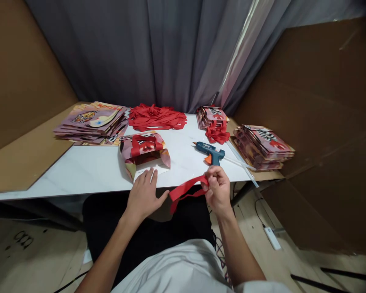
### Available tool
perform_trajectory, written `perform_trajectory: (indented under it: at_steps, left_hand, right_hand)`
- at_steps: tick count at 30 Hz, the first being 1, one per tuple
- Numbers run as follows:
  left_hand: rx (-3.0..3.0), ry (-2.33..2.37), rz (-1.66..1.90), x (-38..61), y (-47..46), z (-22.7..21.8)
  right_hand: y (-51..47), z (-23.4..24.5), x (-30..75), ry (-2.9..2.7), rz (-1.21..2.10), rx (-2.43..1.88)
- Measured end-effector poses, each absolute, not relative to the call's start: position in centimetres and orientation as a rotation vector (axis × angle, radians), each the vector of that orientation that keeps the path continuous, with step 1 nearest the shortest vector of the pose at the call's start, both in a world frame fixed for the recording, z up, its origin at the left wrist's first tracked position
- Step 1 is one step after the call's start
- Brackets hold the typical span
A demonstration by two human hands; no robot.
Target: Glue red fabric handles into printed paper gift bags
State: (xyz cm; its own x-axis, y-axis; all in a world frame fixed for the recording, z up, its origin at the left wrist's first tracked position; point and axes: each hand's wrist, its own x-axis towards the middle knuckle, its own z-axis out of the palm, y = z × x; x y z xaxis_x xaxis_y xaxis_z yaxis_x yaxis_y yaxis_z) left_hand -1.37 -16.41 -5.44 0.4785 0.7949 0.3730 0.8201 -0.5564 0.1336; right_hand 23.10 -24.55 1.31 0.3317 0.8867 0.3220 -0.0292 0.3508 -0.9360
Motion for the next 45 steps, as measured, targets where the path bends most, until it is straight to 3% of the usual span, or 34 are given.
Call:
perform_trajectory:
  at_steps: [8,16,18,23,27,30,35,38,45]
  left_hand:
    - [-2.615,-1.424,-0.666,-1.3,-17.7,-6.2]
    - [-2.602,-1.426,-0.509,-2.4,-17.6,-5.0]
    - [-2.586,-1.446,-0.376,-2.1,-17.4,-3.8]
    - [-2.610,-1.440,-0.122,-1.3,-17.3,-0.8]
    - [-2.698,-1.360,-0.087,-1.7,-17.5,0.5]
    - [-2.795,-1.332,-0.298,-2.2,-17.4,1.5]
    - [-2.785,-1.249,-1.136,-2.3,-17.7,4.8]
    - [-2.656,-1.287,-1.538,-1.8,-18.8,6.3]
    - [-2.241,-1.795,-2.035,-0.7,-21.4,4.3]
  right_hand:
    - [-20.5,-2.2,20.0,-1.556,0.615,-1.513]
    - [-19.5,-0.6,18.5,-1.843,0.453,-1.856]
    - [-19.5,-0.4,18.6,-1.780,0.562,-1.759]
    - [-21.0,-0.4,19.5,-1.243,1.219,-1.058]
    - [-23.0,0.0,20.0,-0.955,1.358,-0.881]
    - [-24.0,0.2,20.1,-0.999,1.233,-0.967]
    - [-25.1,1.6,19.5,-1.339,0.854,-1.170]
    - [-24.9,3.1,18.6,-1.379,0.824,-1.173]
    - [-22.8,5.4,15.5,-1.284,0.702,-1.119]
